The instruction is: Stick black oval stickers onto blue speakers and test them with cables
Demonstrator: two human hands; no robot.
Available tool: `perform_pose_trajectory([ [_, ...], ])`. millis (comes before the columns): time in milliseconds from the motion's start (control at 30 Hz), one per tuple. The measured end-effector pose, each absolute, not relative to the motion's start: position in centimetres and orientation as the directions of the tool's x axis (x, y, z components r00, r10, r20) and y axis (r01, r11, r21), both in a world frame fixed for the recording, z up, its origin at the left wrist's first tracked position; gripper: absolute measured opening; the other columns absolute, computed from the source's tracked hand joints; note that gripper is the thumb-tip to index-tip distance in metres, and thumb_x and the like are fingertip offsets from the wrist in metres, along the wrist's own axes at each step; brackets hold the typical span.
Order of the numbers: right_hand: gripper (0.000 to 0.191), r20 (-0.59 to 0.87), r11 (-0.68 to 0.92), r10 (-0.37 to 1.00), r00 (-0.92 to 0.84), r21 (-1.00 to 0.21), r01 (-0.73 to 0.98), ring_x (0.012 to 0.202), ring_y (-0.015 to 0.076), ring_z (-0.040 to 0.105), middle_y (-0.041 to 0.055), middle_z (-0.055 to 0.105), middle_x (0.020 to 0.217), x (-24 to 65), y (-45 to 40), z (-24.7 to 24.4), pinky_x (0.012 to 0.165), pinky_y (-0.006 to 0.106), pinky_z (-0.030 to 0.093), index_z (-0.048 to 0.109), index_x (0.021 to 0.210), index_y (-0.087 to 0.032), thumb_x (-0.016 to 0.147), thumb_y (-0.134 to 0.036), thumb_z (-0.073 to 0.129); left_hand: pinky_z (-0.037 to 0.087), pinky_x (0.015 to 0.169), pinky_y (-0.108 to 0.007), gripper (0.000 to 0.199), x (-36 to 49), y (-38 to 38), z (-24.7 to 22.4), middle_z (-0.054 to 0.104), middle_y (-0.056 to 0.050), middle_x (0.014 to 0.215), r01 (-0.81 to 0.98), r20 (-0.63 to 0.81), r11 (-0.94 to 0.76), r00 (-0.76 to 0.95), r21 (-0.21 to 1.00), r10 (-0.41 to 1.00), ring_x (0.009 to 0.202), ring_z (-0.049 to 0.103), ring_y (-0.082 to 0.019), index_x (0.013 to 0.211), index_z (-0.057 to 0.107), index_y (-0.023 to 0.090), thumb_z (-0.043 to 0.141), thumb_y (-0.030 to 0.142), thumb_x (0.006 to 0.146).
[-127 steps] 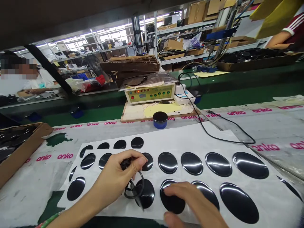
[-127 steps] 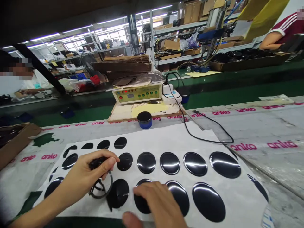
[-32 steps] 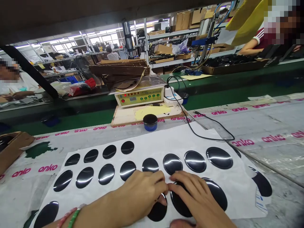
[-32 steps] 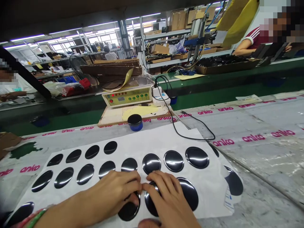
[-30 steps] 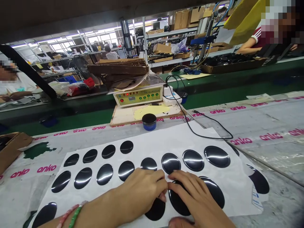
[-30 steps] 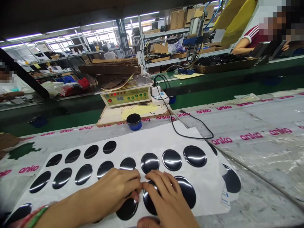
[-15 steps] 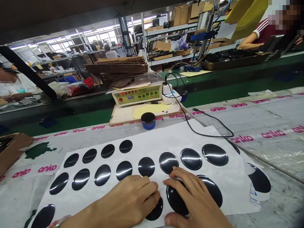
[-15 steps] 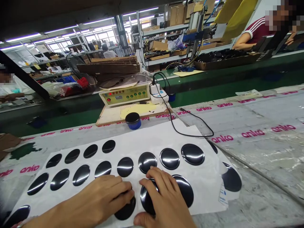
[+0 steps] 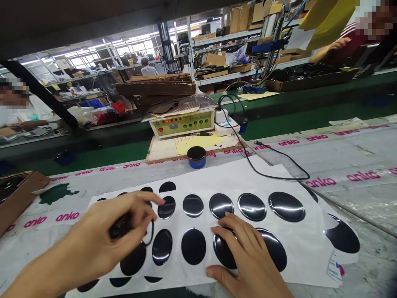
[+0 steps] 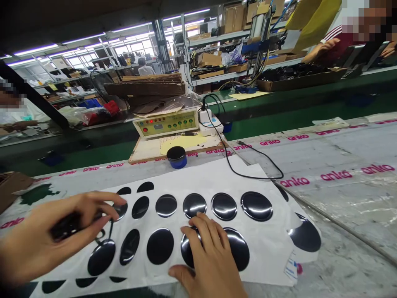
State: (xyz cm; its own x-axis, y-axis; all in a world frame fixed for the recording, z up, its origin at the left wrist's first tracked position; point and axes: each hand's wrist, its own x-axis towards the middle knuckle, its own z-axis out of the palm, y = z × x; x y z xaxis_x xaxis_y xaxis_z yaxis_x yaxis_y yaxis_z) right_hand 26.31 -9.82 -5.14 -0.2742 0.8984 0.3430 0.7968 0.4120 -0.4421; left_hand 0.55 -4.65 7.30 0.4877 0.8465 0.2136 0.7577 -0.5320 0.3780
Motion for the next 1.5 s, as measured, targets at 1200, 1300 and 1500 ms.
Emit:
perform_pose_trajectory([
  [1200,0.026,0.311,0.236,0.949,-0.047,-0.604,0.761,0.116,0.0195,0.054,0.0055,0.052,0.125,30.4,-11.3,-6.5,0.093,0.033,0.052,0.051,0.118,-0.028,0.092,-0.024,0.049,0.041,0.058,-0.030,0.006,12.7,-2.5,-0.2,0.059,0.000,0.085,0.374,0.055,-0.919,0.922,0.126,0.383,0.070,0.053,-0.016,0.086,0.054,0.017,0.053,0.018,0.091],
  [1300,0.026,0.304,0.214,0.953,-0.016,-0.632,0.745,0.116,0.0201,0.053,0.0057,0.053,0.124,30.0,-11.2,-6.4,0.094,0.034,0.051,0.052,0.116,-0.028,0.091,-0.023,0.048,0.039,0.056,-0.029,0.012,12.2,-2.4,-0.4,0.058,0.002,0.080,0.386,0.027,-0.911,0.919,0.147,0.394,0.069,0.053,-0.016,0.079,0.050,0.019,0.056,0.015,0.088],
  [1500,0.026,0.302,0.212,0.953,-0.009,-0.647,0.732,0.118,0.0199,0.051,0.0051,0.051,0.125,29.8,-11.2,-6.5,0.095,0.035,0.050,0.052,0.117,-0.029,0.092,-0.023,0.048,0.045,0.062,-0.032,0.029,11.2,-3.2,-0.6,0.060,-0.004,0.107,0.407,0.081,-0.911,0.908,0.070,0.412,0.081,0.057,-0.019,0.120,0.048,0.017,0.052,0.017,0.091],
])
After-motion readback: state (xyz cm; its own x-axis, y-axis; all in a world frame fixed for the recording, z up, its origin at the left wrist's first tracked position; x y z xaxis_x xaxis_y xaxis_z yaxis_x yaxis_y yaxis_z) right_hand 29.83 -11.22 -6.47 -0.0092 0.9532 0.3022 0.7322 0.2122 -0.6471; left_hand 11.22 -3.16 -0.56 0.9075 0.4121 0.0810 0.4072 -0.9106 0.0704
